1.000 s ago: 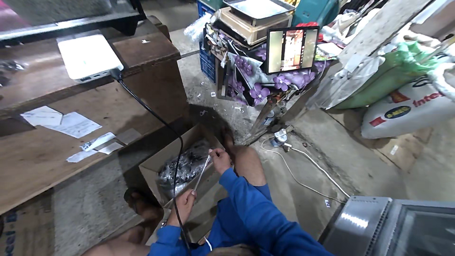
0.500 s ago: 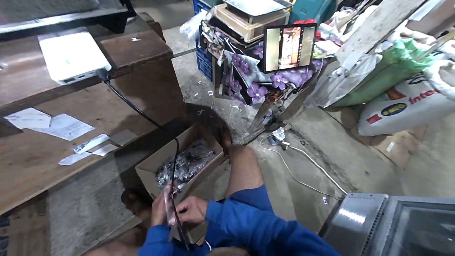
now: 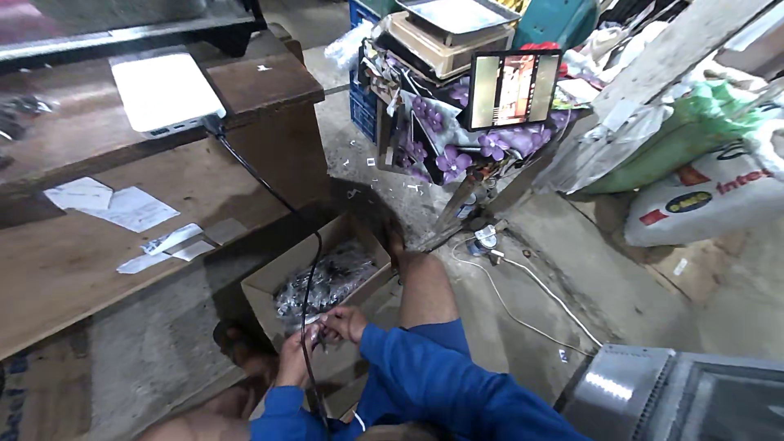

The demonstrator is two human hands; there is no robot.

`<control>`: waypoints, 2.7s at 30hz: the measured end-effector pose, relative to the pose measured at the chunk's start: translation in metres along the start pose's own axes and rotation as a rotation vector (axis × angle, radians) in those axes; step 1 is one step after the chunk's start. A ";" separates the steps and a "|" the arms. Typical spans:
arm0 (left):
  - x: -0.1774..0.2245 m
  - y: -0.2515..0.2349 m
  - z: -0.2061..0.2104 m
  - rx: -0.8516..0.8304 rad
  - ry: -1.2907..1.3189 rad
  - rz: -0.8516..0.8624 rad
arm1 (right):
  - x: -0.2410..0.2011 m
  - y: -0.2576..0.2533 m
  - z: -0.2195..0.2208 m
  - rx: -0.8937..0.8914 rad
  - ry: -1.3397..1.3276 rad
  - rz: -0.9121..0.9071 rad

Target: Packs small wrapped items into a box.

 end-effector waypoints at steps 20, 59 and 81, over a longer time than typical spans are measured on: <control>0.014 0.003 0.008 0.236 -0.610 0.209 | -0.007 0.005 0.015 0.016 0.042 -0.049; 0.005 0.002 0.007 0.115 -0.008 -0.013 | 0.003 -0.006 0.009 0.076 0.351 -0.138; 0.003 0.005 0.019 0.105 -0.131 -0.134 | -0.024 0.008 -0.027 0.362 0.237 -0.081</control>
Point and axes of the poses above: each hand's wrist, its own y-axis away from the middle knuckle, its own z-axis out of the palm, x = y × z, the point moved 3 cm from there along -y, towards the middle knuckle, and after that the axes turned 14 degrees about y, right-handed, at the moved point
